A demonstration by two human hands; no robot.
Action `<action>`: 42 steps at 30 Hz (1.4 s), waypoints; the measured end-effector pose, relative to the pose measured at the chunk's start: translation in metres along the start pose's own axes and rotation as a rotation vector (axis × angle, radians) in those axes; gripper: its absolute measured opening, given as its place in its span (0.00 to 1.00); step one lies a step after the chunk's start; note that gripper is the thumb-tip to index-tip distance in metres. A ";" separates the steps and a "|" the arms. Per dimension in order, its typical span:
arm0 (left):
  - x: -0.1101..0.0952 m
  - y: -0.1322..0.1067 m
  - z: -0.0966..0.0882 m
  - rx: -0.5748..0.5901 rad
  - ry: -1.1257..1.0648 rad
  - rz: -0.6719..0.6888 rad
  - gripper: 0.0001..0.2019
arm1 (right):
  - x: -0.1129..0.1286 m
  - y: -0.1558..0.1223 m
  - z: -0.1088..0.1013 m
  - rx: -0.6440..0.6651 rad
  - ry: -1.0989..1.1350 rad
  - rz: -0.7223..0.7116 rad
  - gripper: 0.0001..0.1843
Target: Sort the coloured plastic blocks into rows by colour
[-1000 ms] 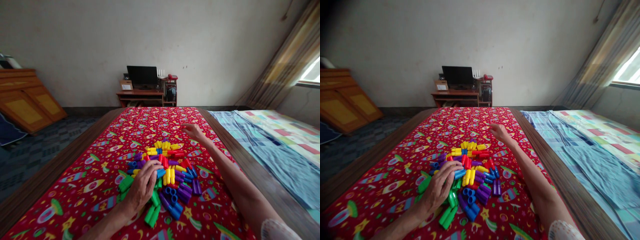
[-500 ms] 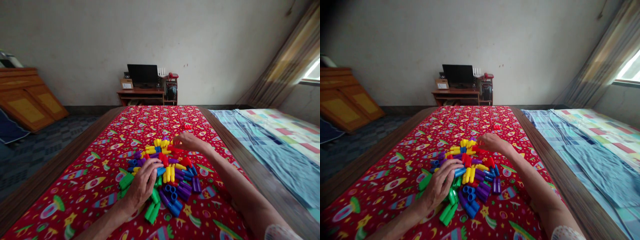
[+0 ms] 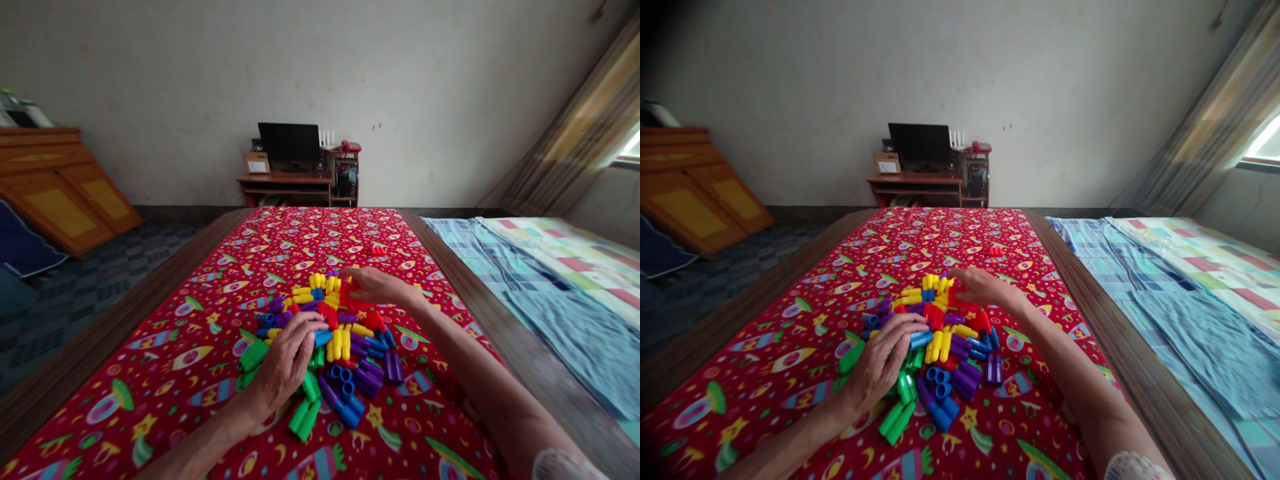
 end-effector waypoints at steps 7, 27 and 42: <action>0.013 0.017 -0.001 0.110 -0.431 -0.453 0.28 | 0.015 0.009 0.000 -0.189 0.981 0.029 0.14; 0.006 0.013 -0.002 0.060 -0.223 -0.452 0.18 | -0.099 -0.017 -0.025 -0.881 0.036 0.349 0.11; 0.007 0.013 -0.003 0.038 -0.160 -0.385 0.15 | -0.160 -0.047 -0.028 -0.403 -0.186 0.733 0.24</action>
Point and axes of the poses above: each hand's wrist, its own y-axis towards the middle knuckle, its own z-axis out of the palm, x = y × z, the point moved 2 cm from there along y, towards the middle knuckle
